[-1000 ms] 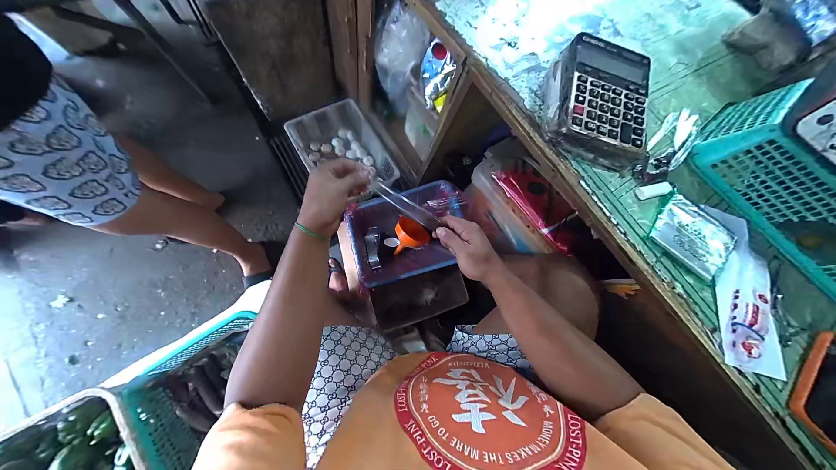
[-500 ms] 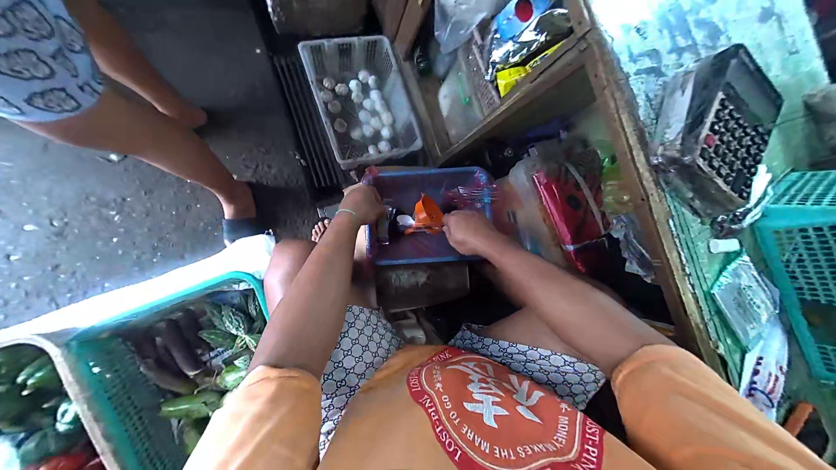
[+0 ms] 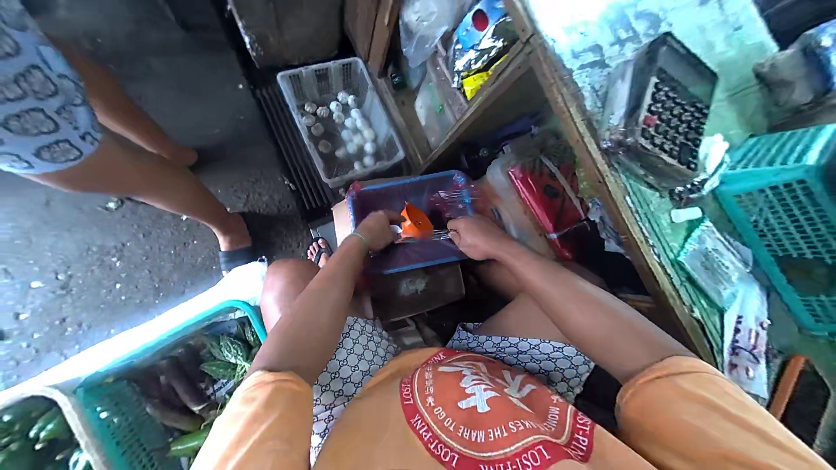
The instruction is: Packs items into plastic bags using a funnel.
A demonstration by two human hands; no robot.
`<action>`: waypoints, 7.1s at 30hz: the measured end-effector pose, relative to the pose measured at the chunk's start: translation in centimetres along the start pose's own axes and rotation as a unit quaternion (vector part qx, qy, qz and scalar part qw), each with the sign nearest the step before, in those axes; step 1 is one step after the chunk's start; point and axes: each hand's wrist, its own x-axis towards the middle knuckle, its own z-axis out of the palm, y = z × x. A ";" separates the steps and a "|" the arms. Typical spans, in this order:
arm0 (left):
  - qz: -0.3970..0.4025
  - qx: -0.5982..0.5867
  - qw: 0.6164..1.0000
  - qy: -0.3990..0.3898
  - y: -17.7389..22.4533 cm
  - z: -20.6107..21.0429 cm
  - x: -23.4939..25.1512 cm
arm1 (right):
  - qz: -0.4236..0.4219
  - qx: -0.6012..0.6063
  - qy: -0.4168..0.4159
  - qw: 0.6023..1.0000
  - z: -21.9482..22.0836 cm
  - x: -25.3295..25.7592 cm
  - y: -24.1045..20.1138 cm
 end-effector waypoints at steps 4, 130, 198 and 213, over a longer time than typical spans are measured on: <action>0.014 -0.019 0.999 -0.026 3.8 0.1 -0.5 | -0.006 0.148 0.054 0.988 -0.1 -5.1 3.3; -0.038 -0.520 0.821 0.235 19.8 3.4 -14.2 | -0.194 0.708 0.139 0.665 5.7 -14.2 -2.0; 0.249 -0.005 0.915 0.317 18.0 5.8 -12.4 | -0.148 0.690 0.182 0.684 5.1 -13.1 -2.2; 0.125 -0.214 0.963 0.107 16.6 8.0 -13.0 | -0.111 0.619 0.130 0.766 4.2 -14.9 -2.1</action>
